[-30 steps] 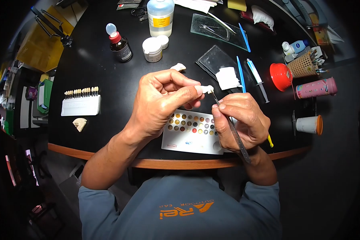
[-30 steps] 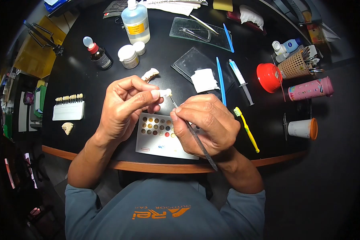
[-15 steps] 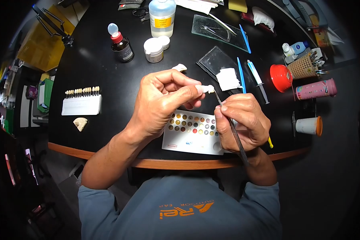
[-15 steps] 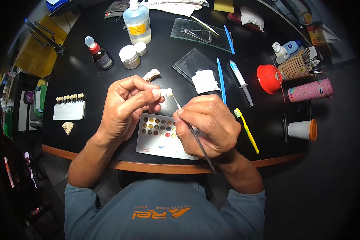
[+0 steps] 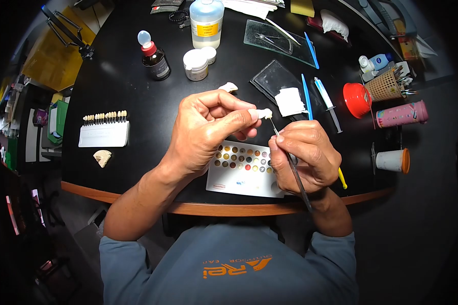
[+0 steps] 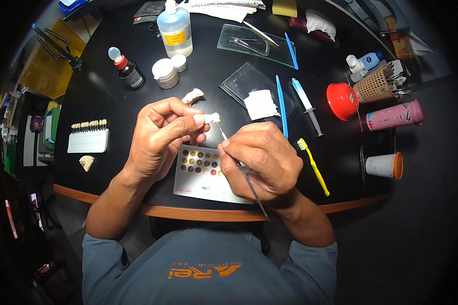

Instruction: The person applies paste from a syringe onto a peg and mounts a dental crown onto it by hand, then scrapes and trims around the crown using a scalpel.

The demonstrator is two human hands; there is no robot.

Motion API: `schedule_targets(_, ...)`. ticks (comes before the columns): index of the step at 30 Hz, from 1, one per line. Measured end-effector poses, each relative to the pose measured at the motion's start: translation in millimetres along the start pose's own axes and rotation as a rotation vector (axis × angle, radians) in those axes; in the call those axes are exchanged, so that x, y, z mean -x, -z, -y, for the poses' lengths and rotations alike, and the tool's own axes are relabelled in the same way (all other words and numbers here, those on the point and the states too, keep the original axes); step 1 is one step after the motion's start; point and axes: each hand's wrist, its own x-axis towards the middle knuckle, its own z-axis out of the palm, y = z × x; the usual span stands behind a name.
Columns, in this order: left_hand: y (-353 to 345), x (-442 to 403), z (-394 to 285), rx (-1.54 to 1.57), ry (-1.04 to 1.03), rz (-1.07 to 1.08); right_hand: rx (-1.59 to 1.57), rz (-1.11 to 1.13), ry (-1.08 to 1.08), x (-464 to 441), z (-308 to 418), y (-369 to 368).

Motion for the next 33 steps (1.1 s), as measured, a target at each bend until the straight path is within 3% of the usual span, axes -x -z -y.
schedule_targets(8,2,-1,1,-0.017,-0.041,-0.012,0.0,-0.021,0.023,-1,0,6)
schedule_targets(13,6,-7,4,-0.082,-0.143,-0.038,0.231,-0.096,0.081,-18,-21,55)
schedule_targets(15,9,-8,3,-0.109,-0.165,-0.055,0.285,-0.123,-0.206,-14,-22,86)
schedule_targets(17,11,-10,2,-0.145,-0.176,-0.071,0.107,-0.211,-0.488,-5,-26,111)
schedule_targets(18,13,-10,1,-0.167,-0.18,-0.074,0.131,-0.179,-0.539,3,-27,122)
schedule_targets(21,15,-11,-2,-0.166,-0.194,-0.067,0.489,0.036,-0.745,26,-18,145)
schedule_targets(22,15,-12,-2,-0.183,-0.201,-0.071,0.617,0.121,-0.618,30,-15,145)
schedule_targets(26,12,-11,1,-0.279,-0.211,-0.061,0.839,0.343,-0.516,69,-19,166)
schedule_targets(33,18,-17,4,-0.482,-0.123,0.024,0.86,0.422,-0.448,87,-32,183)
